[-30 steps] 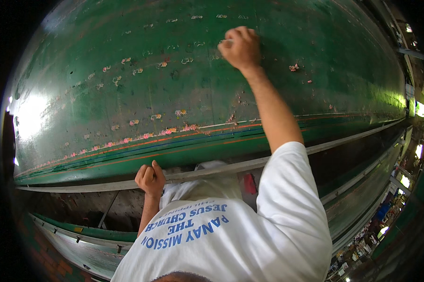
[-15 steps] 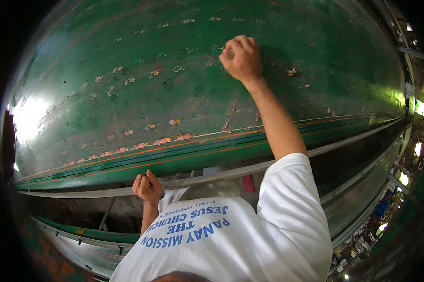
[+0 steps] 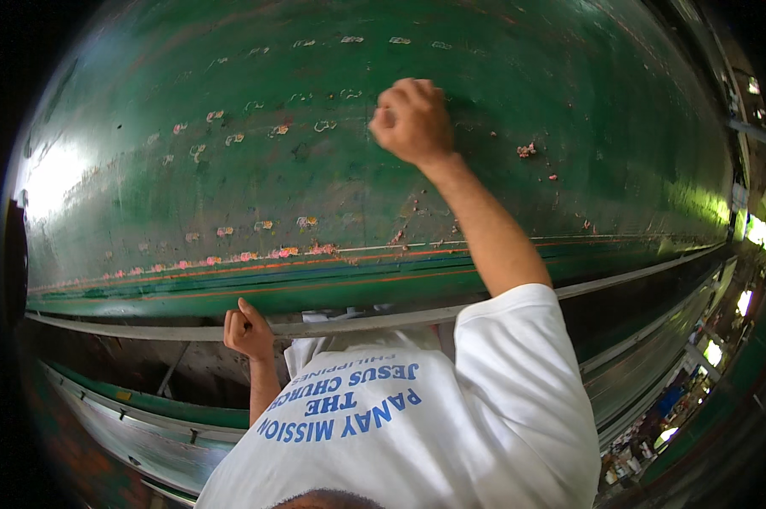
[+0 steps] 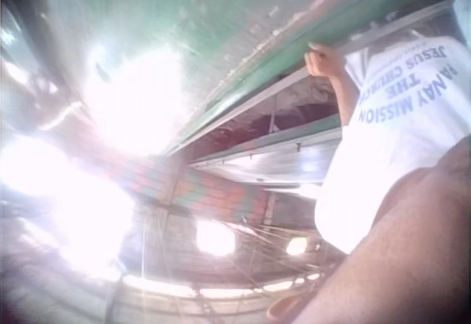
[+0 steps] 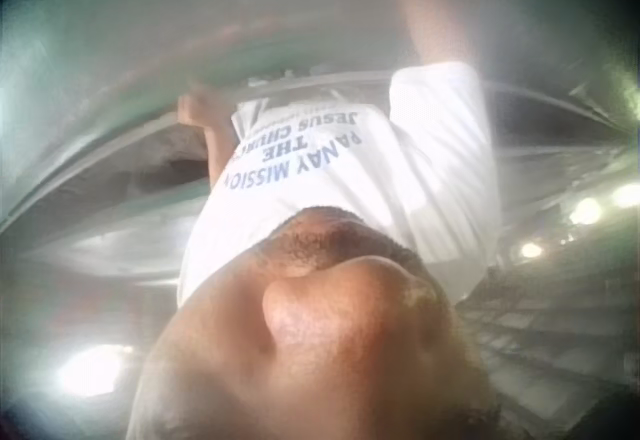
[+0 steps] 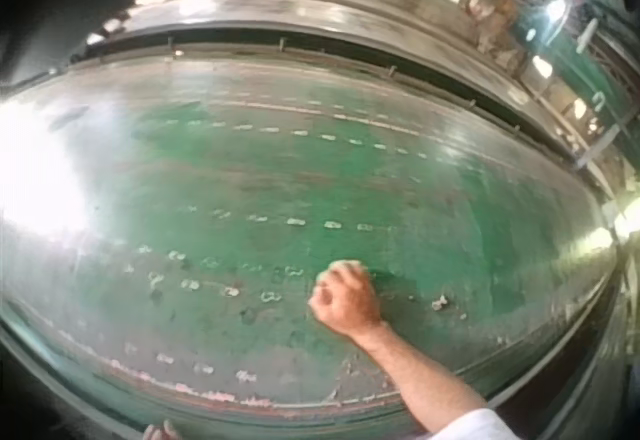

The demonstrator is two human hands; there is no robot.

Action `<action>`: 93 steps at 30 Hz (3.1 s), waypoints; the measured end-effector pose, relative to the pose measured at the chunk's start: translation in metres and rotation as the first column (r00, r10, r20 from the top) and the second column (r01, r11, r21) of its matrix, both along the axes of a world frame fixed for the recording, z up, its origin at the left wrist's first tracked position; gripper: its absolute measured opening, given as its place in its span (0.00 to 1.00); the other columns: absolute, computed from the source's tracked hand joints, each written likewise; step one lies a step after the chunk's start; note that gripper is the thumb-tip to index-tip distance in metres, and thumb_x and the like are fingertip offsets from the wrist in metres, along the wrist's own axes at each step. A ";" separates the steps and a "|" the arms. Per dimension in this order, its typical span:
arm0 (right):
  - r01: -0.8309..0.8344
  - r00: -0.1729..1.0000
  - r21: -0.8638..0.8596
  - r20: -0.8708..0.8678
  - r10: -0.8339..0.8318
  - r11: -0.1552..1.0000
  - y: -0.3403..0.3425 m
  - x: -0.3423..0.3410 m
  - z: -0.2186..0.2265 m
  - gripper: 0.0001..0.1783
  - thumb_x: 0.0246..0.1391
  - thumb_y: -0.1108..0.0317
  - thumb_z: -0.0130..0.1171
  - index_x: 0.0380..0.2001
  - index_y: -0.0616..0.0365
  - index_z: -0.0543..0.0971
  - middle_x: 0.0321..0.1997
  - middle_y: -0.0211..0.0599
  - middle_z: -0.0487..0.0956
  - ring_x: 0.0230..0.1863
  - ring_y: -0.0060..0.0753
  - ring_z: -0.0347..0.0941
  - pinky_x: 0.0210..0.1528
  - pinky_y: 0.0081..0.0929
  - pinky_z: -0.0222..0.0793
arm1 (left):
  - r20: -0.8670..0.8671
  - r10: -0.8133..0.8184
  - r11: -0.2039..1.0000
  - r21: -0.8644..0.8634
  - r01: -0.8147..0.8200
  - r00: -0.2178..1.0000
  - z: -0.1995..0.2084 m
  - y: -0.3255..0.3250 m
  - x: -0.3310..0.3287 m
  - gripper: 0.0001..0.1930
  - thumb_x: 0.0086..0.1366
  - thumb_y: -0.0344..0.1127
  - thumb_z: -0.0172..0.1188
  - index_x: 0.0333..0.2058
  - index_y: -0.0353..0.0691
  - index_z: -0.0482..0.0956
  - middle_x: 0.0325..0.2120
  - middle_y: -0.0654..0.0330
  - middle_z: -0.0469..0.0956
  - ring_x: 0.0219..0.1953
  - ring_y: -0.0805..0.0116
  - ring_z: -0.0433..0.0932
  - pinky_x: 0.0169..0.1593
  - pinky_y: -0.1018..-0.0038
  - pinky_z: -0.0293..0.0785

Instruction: The person wipes a green painted ceiling with a cloth, repeatedly dipping the cloth into a small bucket of liquid. The person moves along the ceiling, scrubbing different areas and occasionally repositioning the bucket.

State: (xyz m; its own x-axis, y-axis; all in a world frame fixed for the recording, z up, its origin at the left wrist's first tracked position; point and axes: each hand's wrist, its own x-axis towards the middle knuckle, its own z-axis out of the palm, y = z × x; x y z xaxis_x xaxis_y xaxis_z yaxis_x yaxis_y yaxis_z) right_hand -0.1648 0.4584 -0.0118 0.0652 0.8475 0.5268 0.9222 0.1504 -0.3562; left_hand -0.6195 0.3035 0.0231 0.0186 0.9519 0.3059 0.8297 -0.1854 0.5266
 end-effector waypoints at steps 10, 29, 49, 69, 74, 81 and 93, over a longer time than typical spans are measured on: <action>0.145 0.981 -0.008 0.130 -0.143 0.989 0.091 -0.021 -0.010 0.05 0.54 0.61 0.65 0.30 0.48 0.81 0.39 0.38 0.81 0.47 0.53 0.77 0.51 0.52 0.73 | 0.119 0.132 0.991 -0.041 -0.128 0.984 0.002 0.011 0.007 0.27 0.75 0.25 0.63 0.17 0.35 0.61 0.14 0.58 0.60 0.15 0.67 0.55 0.21 0.65 0.50; -0.107 0.993 0.021 0.043 0.107 0.994 0.063 -0.082 -0.013 0.07 0.54 0.58 0.64 0.30 0.47 0.83 0.37 0.35 0.81 0.45 0.52 0.78 0.47 0.53 0.75 | 0.138 0.120 0.992 0.018 -0.124 0.983 -0.004 0.004 0.003 0.28 0.73 0.21 0.64 0.16 0.38 0.59 0.13 0.60 0.61 0.13 0.68 0.56 0.20 0.66 0.50; -0.011 0.990 0.094 0.144 -0.002 0.996 0.140 -0.053 -0.019 0.05 0.52 0.62 0.67 0.26 0.46 0.83 0.35 0.33 0.83 0.40 0.51 0.79 0.43 0.50 0.75 | 0.141 0.133 0.990 0.032 -0.139 0.981 -0.002 0.007 0.006 0.26 0.69 0.21 0.67 0.16 0.38 0.60 0.14 0.59 0.62 0.13 0.63 0.59 0.19 0.65 0.53; -0.061 0.998 0.054 0.032 0.059 0.997 0.165 -0.068 -0.017 0.07 0.50 0.60 0.70 0.25 0.46 0.83 0.33 0.35 0.83 0.40 0.51 0.80 0.44 0.49 0.77 | 0.098 0.083 0.997 0.002 -0.083 0.992 0.000 0.010 0.003 0.27 0.71 0.20 0.64 0.16 0.38 0.59 0.13 0.59 0.62 0.13 0.64 0.58 0.20 0.65 0.52; -0.164 0.986 0.007 -0.033 0.164 0.986 0.084 -0.062 -0.004 0.07 0.51 0.63 0.72 0.30 0.49 0.83 0.38 0.32 0.82 0.45 0.46 0.78 0.54 0.44 0.74 | 0.081 0.131 0.991 -0.018 -0.130 0.988 -0.004 0.001 0.001 0.27 0.72 0.20 0.64 0.16 0.38 0.59 0.13 0.59 0.62 0.14 0.64 0.59 0.20 0.65 0.53; 0.154 0.976 0.121 0.134 -0.170 0.981 0.154 0.059 -0.012 0.05 0.51 0.63 0.68 0.26 0.48 0.83 0.35 0.37 0.84 0.40 0.54 0.79 0.45 0.50 0.77 | 0.091 0.102 0.995 0.000 -0.103 0.991 0.000 0.006 0.003 0.27 0.72 0.20 0.63 0.16 0.37 0.58 0.14 0.58 0.63 0.14 0.63 0.59 0.20 0.65 0.53; 0.332 0.928 0.034 0.170 -0.333 0.943 0.109 0.161 -0.025 0.08 0.52 0.57 0.70 0.28 0.46 0.86 0.37 0.35 0.85 0.42 0.51 0.80 0.50 0.47 0.76 | 0.065 0.075 0.997 -0.024 -0.073 0.995 0.001 0.005 0.002 0.26 0.73 0.20 0.62 0.16 0.36 0.61 0.13 0.56 0.64 0.14 0.61 0.60 0.20 0.63 0.52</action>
State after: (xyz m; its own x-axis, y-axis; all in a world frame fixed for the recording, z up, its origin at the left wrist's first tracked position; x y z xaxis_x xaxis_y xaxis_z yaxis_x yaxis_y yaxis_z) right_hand -0.0037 0.5671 -0.0365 0.2514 0.7901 0.5590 0.9665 -0.1738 -0.1889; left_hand -0.6178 0.3081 0.0242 -0.0717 0.9562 0.2839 0.8043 -0.1129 0.5833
